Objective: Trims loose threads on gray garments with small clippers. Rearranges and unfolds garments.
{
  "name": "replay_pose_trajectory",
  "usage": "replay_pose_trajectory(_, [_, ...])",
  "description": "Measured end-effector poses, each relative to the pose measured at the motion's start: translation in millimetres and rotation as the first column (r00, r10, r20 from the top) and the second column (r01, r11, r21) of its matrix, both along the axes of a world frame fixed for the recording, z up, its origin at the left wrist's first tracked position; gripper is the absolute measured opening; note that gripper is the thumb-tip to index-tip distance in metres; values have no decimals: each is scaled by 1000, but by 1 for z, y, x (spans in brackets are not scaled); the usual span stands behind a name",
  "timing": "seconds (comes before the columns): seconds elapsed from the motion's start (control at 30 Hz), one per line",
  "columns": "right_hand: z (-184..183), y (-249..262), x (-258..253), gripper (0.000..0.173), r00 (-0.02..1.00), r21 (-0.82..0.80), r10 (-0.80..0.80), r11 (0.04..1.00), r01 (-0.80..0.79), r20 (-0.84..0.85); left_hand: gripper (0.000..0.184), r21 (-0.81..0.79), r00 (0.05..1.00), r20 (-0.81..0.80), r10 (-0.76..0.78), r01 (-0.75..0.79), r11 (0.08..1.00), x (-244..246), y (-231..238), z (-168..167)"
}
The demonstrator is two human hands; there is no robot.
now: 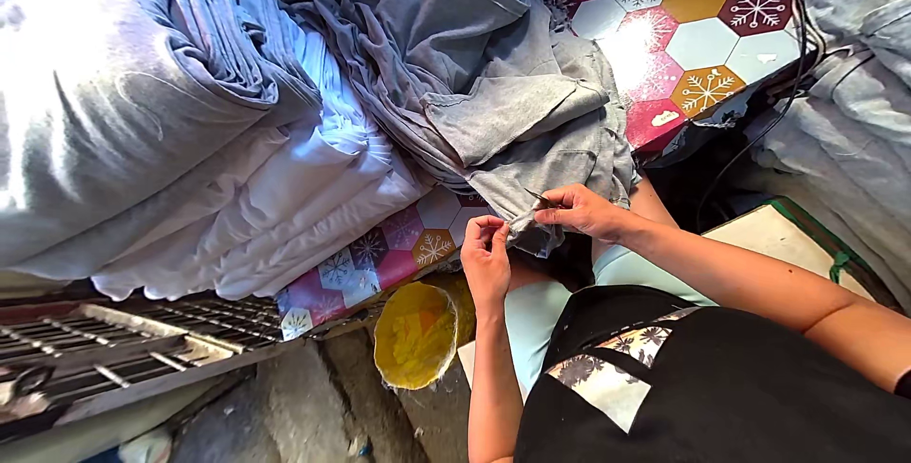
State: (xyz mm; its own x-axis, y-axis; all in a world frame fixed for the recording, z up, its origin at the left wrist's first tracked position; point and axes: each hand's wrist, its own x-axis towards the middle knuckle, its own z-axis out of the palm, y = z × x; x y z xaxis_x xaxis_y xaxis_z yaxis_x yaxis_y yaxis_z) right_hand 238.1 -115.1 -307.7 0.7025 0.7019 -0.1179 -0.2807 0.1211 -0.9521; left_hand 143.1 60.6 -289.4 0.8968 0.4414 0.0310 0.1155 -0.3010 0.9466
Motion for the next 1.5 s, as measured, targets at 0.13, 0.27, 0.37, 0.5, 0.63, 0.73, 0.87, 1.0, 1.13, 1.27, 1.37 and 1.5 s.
replay_pose_trajectory(0.13, [0,1,-1,10,1000,-3,5,1000,-5,14,14,412,952,302,-58,-75,908,-6,-4,-9])
replay_pose_trajectory(0.27, [1,1,-1,13,1000,-10,5,1000,-4,23,12,495,921,343,-187,-8,869,-6,-7,-11])
replay_pose_trajectory(0.37, [2,1,-1,17,996,-32,13,999,-10,86,11,566,923,321,-213,-7,825,-4,-8,-18])
replay_pose_trajectory(0.5, [2,2,-3,16,1000,-65,4,998,-2,26,12,646,892,392,-226,-92,758,-1,-12,-27])
replay_pose_trajectory(0.63, [4,3,-2,15,1000,-106,-16,994,16,4,17,517,890,441,-118,-145,844,-7,-13,-30])
replay_pose_trajectory(0.73, [1,1,-2,17,999,-104,-33,994,36,25,15,316,869,485,95,-275,908,-24,6,-20])
replay_pose_trajectory(0.87, [4,-3,-2,15,994,-112,-31,993,43,109,16,68,770,408,491,-562,824,-43,54,-11])
replay_pose_trajectory(1.0, [17,-2,1,9,988,-106,53,994,-37,145,53,226,983,83,-164,142,964,-34,54,-21])
replay_pose_trajectory(1.13, [23,-6,3,13,833,-306,30,937,170,553,18,244,954,86,-286,259,935,-14,31,-32])
replay_pose_trajectory(1.27, [7,-25,11,23,413,-340,54,671,659,909,11,387,948,317,-36,-94,917,-22,21,-28])
replay_pose_trajectory(1.37, [-13,-44,0,29,408,-336,44,651,681,912,14,463,932,305,193,-323,826,-31,14,-46])
replay_pose_trajectory(1.5, [-27,-59,-31,31,635,-526,148,715,461,758,14,312,929,136,344,-370,875,-43,3,-67])
